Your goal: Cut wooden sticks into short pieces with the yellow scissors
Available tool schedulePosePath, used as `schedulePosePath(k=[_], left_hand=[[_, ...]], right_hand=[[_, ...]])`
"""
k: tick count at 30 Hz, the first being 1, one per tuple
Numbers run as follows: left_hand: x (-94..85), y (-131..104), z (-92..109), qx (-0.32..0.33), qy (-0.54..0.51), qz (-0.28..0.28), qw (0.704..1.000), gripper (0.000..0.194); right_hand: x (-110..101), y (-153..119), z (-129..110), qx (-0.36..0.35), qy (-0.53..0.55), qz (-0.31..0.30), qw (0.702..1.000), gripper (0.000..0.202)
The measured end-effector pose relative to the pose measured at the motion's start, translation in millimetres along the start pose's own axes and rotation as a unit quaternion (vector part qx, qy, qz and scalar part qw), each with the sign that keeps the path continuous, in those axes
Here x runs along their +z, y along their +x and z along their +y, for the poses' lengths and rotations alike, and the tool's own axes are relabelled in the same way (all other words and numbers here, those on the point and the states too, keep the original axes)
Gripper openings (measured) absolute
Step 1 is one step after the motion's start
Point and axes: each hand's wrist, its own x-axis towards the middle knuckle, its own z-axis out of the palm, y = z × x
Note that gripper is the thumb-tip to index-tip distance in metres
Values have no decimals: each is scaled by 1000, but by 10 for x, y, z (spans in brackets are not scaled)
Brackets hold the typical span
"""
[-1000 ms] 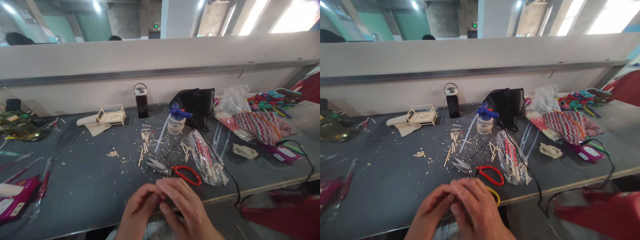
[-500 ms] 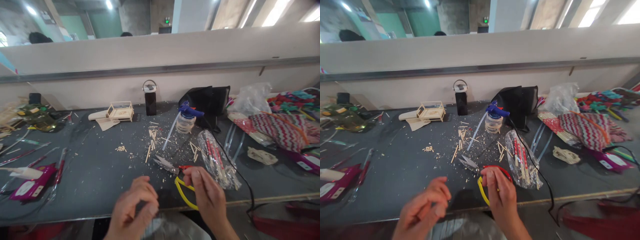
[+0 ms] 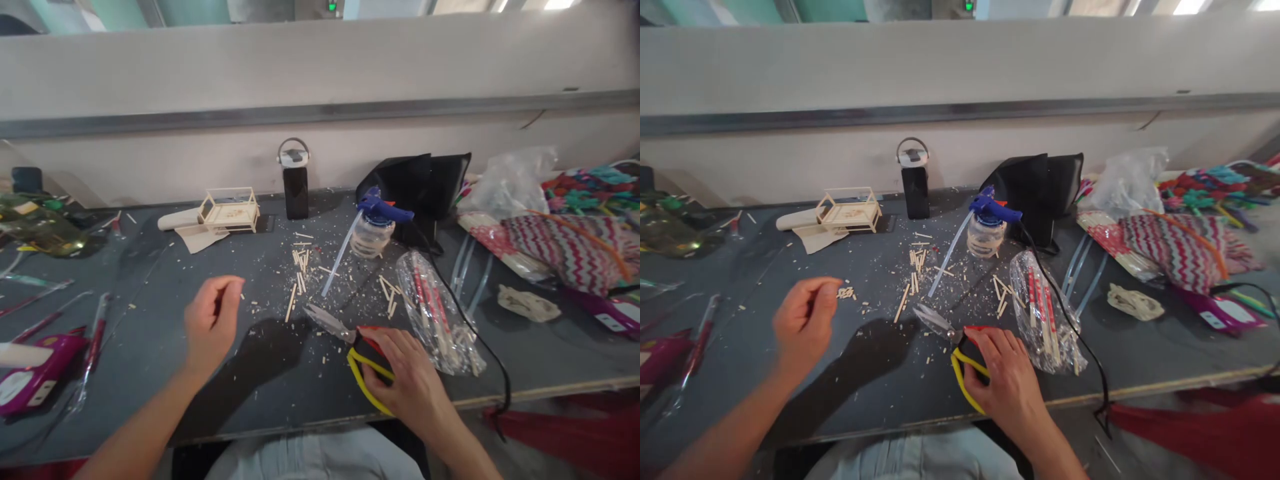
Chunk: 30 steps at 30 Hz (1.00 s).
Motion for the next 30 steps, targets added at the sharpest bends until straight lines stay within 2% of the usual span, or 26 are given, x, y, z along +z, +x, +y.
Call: schedulePosePath(k=[2,4,7,9,11,14,20,27,30], left_hand=[[92,37,-81,27,12,11,999,15],[97,67,-169,24,23,51,998,14],[-24,137,-328,-49,32,136,989,19],[-119,207,-452,-104,27,165,980,21],[-182,274,-566,-138,30,131,981,19],[-205,332,-667,-158,62,32,985,16],[-177,322,-679,-147,99,-112,978,18],[-115,273,-799,-121,136,-210,961,25],[-86,262,-817,-115,141,-228,957,25]], right_hand=[[0,-3,32,7,19,26,999,36],[-3,-31,55,32,37,49,998,32],[3,-70,74,84,42,84,992,27],[31,-67,81,104,24,103,989,27],[77,-43,90,105,-6,110,988,27],[153,-9,110,87,-46,104,990,28],[183,-8,124,59,-36,117,991,23],[177,-19,146,49,-24,128,990,20],[179,-27,152,47,-18,127,991,18]])
